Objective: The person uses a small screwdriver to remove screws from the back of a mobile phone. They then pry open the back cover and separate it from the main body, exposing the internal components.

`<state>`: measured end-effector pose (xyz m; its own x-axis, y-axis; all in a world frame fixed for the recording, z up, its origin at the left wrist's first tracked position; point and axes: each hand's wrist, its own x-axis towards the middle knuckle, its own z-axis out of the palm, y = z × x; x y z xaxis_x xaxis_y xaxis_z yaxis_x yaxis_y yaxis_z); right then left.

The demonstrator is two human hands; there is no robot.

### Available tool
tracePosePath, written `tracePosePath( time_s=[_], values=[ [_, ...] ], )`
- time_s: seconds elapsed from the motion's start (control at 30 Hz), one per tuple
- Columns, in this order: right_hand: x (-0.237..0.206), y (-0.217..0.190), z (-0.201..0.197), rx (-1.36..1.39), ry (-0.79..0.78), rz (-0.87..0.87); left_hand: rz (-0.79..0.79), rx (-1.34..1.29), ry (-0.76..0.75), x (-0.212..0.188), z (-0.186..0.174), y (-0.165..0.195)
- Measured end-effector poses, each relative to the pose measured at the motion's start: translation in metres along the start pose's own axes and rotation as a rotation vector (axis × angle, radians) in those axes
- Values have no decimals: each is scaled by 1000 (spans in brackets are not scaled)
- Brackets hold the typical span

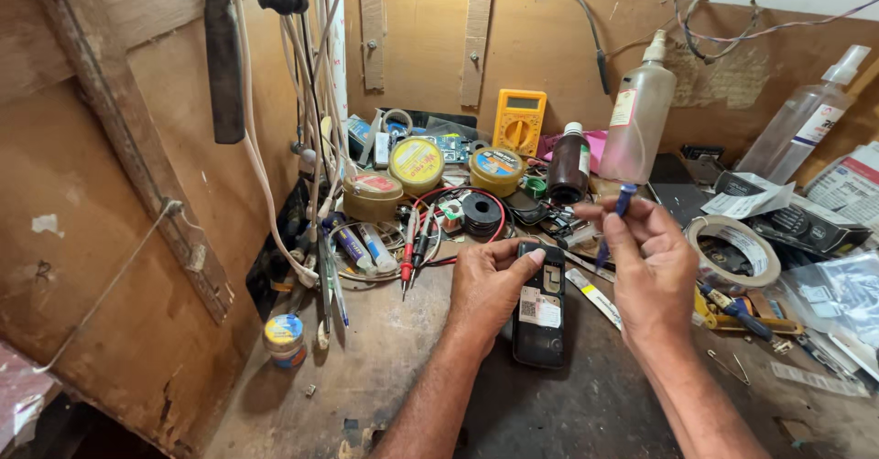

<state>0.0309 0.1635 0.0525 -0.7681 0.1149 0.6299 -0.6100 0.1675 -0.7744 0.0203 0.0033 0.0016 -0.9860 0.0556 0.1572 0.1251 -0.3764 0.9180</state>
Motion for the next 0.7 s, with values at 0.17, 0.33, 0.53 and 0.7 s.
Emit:
tracePosePath(
  time_s=[0.17,0.33,0.53,0.7],
  values=[
    [5,-23,15,29,-17,-73,17,17,25,2,0,-3],
    [-3,-34,36,28,-14,-181,65,5,4,4,0,-7],
    [-4,-33,46,-27,-45,-252,67,28,-18,3,-2,-6],
    [-6,-32,47,-68,-59,-269,45,64,11,2,-1,-3]
  ],
)
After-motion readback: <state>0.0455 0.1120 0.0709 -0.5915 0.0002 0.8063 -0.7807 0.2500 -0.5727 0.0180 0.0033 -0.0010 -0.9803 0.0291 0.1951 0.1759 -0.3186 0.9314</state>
